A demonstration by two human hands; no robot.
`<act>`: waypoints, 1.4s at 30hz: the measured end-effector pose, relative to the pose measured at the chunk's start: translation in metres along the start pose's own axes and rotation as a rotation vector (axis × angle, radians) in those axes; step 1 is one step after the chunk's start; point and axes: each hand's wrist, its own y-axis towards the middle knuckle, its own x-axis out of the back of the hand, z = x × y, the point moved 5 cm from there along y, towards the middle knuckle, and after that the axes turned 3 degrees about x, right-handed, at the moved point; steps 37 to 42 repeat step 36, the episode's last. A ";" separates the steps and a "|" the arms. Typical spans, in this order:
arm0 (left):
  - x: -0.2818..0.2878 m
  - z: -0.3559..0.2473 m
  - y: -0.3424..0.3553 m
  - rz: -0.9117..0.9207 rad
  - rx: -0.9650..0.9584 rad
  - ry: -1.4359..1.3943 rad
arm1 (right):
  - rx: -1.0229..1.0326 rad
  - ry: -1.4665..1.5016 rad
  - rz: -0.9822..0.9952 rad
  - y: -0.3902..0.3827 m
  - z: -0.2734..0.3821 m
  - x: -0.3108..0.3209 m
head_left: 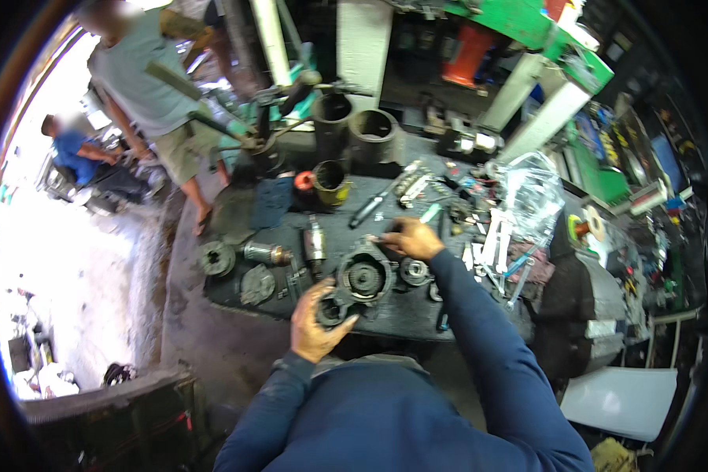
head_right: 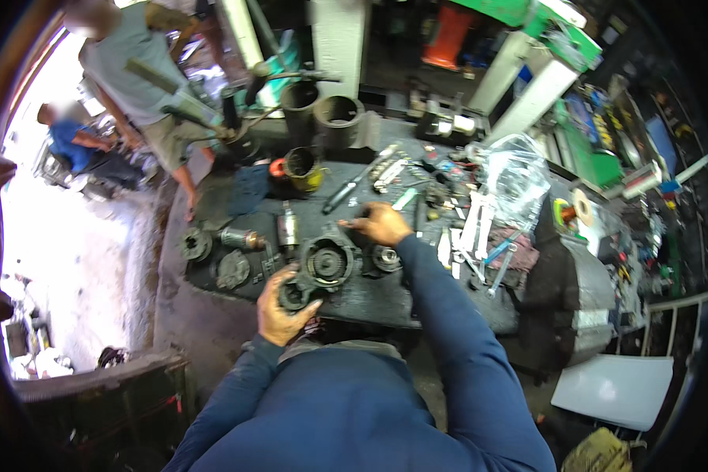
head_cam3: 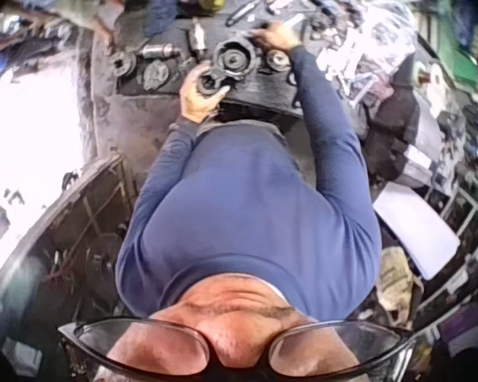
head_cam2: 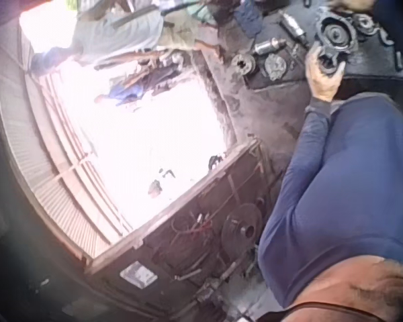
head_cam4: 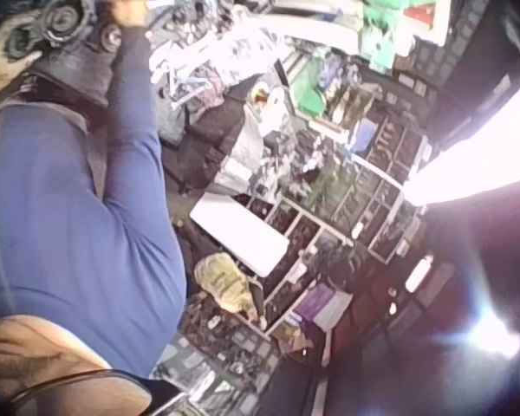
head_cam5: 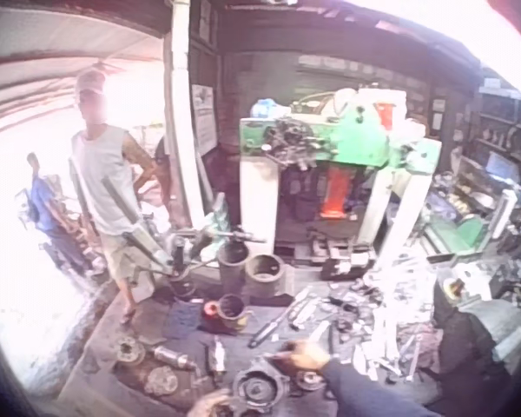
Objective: The person disassembles a mechanical component on a workbench using a screwdriver, pliers, and wrenches. They remove small internal parts, inspect them, and place them on the table while another person stands nearby.
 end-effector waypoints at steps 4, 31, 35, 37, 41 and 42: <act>0.031 0.020 -0.008 -0.031 0.025 -0.105 | 0.054 0.069 -0.287 0.009 -0.011 -0.004; 0.152 0.012 -0.113 -0.087 0.379 0.198 | -0.224 -1.031 -1.213 -0.230 -0.188 0.333; 0.188 0.035 -0.134 -0.203 0.586 -0.135 | 0.117 -1.068 -1.156 -0.265 -0.163 0.396; 0.201 0.044 -0.138 -0.200 0.658 -0.289 | 0.133 -1.070 -1.158 -0.279 -0.147 0.414; 0.201 0.044 -0.138 -0.200 0.658 -0.289 | 0.133 -1.070 -1.158 -0.279 -0.147 0.414; 0.201 0.044 -0.138 -0.200 0.658 -0.289 | 0.133 -1.070 -1.158 -0.279 -0.147 0.414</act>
